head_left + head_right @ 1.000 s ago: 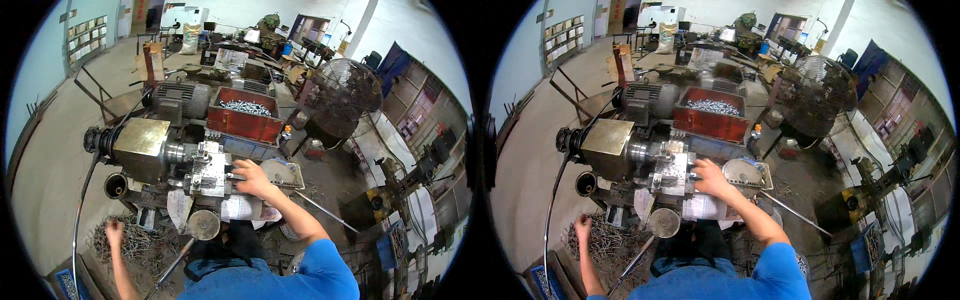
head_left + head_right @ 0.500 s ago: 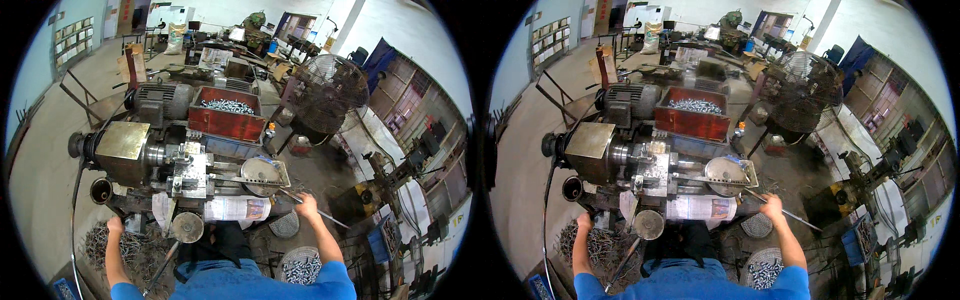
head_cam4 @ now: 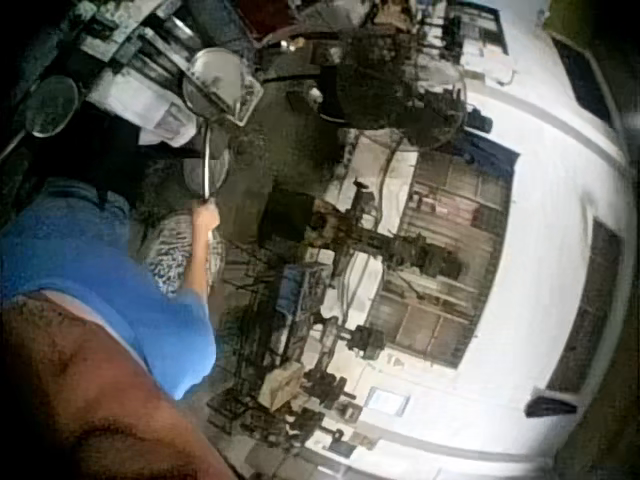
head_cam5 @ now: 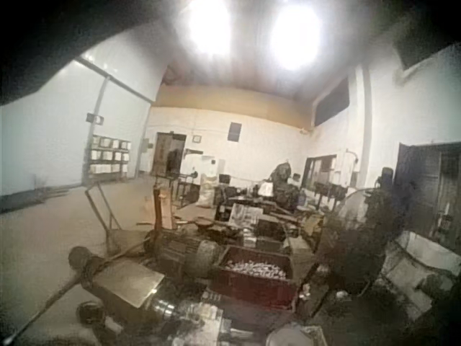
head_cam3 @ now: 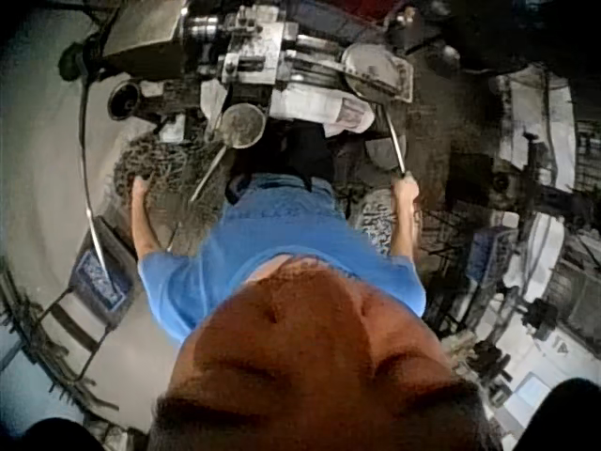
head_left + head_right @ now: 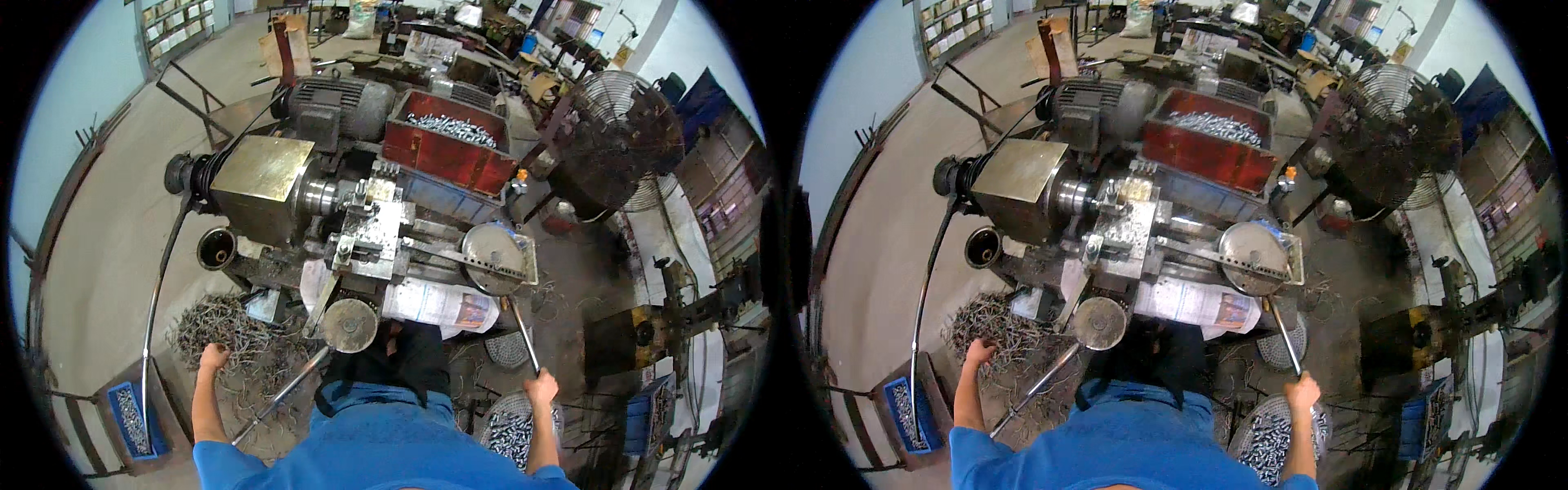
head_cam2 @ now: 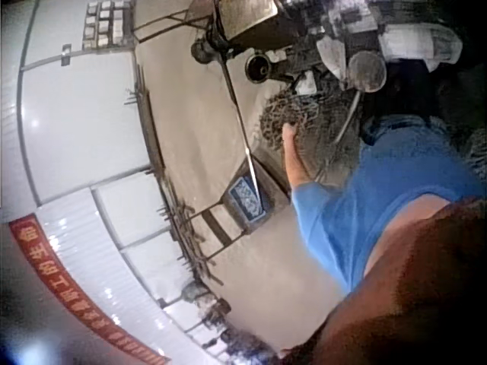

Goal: The person places small metal components into a machining tool, pulls levers to engage the process, and then moves the finished pieces into a wire basket.

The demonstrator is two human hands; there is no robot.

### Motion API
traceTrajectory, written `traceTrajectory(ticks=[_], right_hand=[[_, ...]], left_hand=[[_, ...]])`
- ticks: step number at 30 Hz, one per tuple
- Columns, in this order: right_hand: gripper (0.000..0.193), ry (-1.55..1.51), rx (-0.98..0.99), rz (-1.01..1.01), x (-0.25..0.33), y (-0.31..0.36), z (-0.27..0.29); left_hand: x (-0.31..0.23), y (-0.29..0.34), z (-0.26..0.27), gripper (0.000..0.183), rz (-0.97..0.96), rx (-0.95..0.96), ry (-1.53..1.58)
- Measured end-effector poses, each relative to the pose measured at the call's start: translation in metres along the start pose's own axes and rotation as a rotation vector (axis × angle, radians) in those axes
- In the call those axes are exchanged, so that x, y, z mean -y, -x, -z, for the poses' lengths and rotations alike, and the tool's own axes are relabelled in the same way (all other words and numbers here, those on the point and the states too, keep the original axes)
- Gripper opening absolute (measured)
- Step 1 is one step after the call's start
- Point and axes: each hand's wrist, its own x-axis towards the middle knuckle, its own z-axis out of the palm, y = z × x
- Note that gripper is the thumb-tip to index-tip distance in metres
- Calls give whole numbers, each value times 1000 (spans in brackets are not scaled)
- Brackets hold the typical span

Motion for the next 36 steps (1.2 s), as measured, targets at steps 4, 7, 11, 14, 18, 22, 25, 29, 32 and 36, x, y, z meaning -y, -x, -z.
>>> traceTrajectory(ticks=[4,7,11,14,18,22,25,29,32,36], right_hand=[[30,-321,233,-119,60,55,32],[31,-673,190,-172,102,76,46],[30,-675,200,-169,100,81,37],[30,-669,141,-126,113,80,52],[29,-525,189,-218,98,73,47],[28,-26,-31,10,5,10,-5],[60,236,28,-146,-32,-67,3],[61,1,-255,79,19,-90,32],[61,-221,-361,278,59,-63,37],[48,-484,-95,255,83,-19,19]], left_hand=[[8,17,10,29,159,114,23],[-5,29,17,24,104,64,61],[-14,14,21,22,-50,-29,-6],[-3,-10,15,22,-57,-65,-71],[-95,14,32,24,-99,-8,-89],[-68,-33,17,26,-222,-72,-74],[-133,-29,23,27,-280,-149,-233],[-145,-50,9,30,-427,-360,-367],[-158,-62,-1,36,-369,-112,-626],[-167,-63,-25,41,-317,-294,-624]])
